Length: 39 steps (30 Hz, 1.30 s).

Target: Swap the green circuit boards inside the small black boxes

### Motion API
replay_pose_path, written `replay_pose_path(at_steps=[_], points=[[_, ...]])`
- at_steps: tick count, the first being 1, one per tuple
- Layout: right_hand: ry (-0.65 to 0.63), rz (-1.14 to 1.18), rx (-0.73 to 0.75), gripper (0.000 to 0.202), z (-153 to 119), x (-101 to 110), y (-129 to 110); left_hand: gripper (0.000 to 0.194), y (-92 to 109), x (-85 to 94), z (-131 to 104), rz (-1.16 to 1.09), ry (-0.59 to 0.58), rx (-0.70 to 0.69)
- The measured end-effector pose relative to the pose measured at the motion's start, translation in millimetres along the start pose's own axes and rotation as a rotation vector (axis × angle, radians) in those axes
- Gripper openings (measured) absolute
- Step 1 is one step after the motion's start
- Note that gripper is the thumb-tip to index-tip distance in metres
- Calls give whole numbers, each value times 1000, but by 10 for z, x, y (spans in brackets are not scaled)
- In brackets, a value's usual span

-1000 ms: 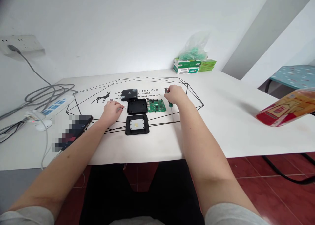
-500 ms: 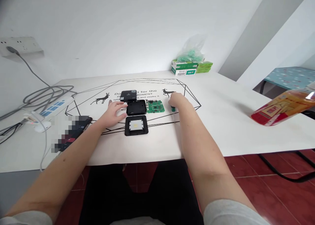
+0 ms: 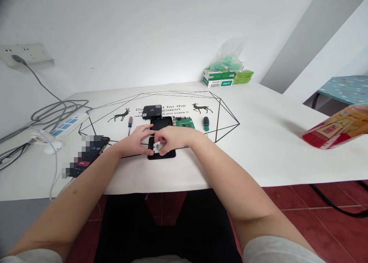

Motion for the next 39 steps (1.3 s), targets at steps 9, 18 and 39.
replay_pose_path(at_steps=[9,18,39], points=[[54,-116,16,48,131,-77,20,113,-25,-8,7,-37,-24,63],[155,-161,59,29,55,74,-28,111,-53,-2,19,-45,-17,60],[-45,-187,-452,33,-284,195,738,54,-99,92,75,83,179,-57]])
Point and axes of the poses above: each hand's wrist, its own z-axis towards the middle knuckle, its own x-axis out of the back of the hand, y = z × x, the point moved 8 cm from there along z, towards the middle knuckle, and after that the axes turned 5 degrees about -z, right-handed, at the moved point
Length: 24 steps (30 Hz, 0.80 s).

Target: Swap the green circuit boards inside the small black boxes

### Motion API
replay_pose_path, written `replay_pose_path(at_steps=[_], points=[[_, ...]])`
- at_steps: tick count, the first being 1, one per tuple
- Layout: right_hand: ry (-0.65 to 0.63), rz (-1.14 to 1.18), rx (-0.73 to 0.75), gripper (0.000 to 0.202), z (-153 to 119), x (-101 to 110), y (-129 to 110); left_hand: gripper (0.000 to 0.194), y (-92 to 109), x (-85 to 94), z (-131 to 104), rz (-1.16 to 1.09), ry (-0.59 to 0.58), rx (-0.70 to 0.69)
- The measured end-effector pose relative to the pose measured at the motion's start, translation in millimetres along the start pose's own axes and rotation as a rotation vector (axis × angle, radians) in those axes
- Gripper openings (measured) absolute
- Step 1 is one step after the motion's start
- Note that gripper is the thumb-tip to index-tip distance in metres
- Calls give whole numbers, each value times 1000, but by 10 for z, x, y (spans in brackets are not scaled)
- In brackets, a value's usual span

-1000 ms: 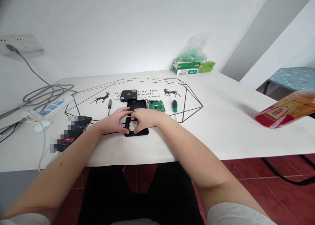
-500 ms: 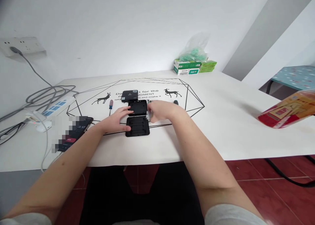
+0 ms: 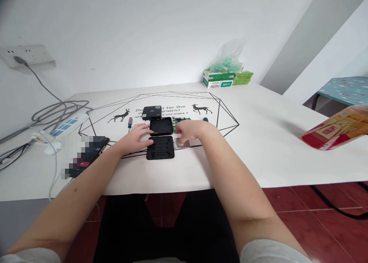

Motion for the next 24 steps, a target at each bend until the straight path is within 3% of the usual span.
replay_pose_path(at_steps=[4,15,20,24], points=[[119,-55,-113,21,32,125,192,50,32,17,-6,0,7,-2],[161,-28,-39,7,155,100,189,49,31,32,-31,0,15,-8],[448,55,11,7,55,377,232,51,34,27,-16,0,24,-21],[459,239,-76,10,28,383,328,53,22,37,3,0,41,-30]])
Point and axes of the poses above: each hand's wrist, its own z-axis towards the middle knuckle, its own x-axis out of the back of the hand, y = z × x, the point moved 8 cm from there along z, towards the middle knuckle, and after that the axes turned 5 degrees about -z, right-handed, at the moved point
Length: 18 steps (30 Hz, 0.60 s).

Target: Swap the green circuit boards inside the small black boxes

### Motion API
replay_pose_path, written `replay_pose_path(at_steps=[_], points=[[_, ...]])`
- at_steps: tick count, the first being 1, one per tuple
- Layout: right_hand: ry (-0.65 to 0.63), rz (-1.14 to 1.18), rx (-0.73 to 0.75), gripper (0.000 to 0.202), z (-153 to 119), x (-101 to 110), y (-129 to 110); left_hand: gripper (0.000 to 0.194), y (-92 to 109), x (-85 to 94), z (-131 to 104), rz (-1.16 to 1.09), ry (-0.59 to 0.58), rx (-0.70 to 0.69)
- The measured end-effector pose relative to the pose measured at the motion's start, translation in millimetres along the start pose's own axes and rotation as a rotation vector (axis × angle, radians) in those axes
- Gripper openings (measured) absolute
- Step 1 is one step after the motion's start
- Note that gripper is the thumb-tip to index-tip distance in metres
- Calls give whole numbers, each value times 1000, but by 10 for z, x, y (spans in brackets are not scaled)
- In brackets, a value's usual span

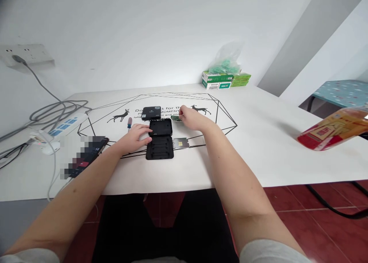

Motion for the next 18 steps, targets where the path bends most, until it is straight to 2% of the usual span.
replay_pose_path(at_steps=[4,9,14,18], points=[[18,98,-14,7,2,-26,-30,57,-37,15,15,2,28,19],[61,181,171,6,-26,-154,-357,55,-94,34,53,-9,109,53],[-60,116,258,7,-119,-485,-730,49,-148,62,109,-38,194,100],[-99,29,293,9,-120,-648,-862,45,-130,53,129,-51,189,90]])
Point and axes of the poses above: each hand's wrist, its own z-axis towards the middle knuckle, its own x-axis out of the back of the hand, y = z × x, the point moved 8 cm from there along z, towards the middle knuckle, and after that the axes turned 5 degrees about -z, right-handed, at the moved point
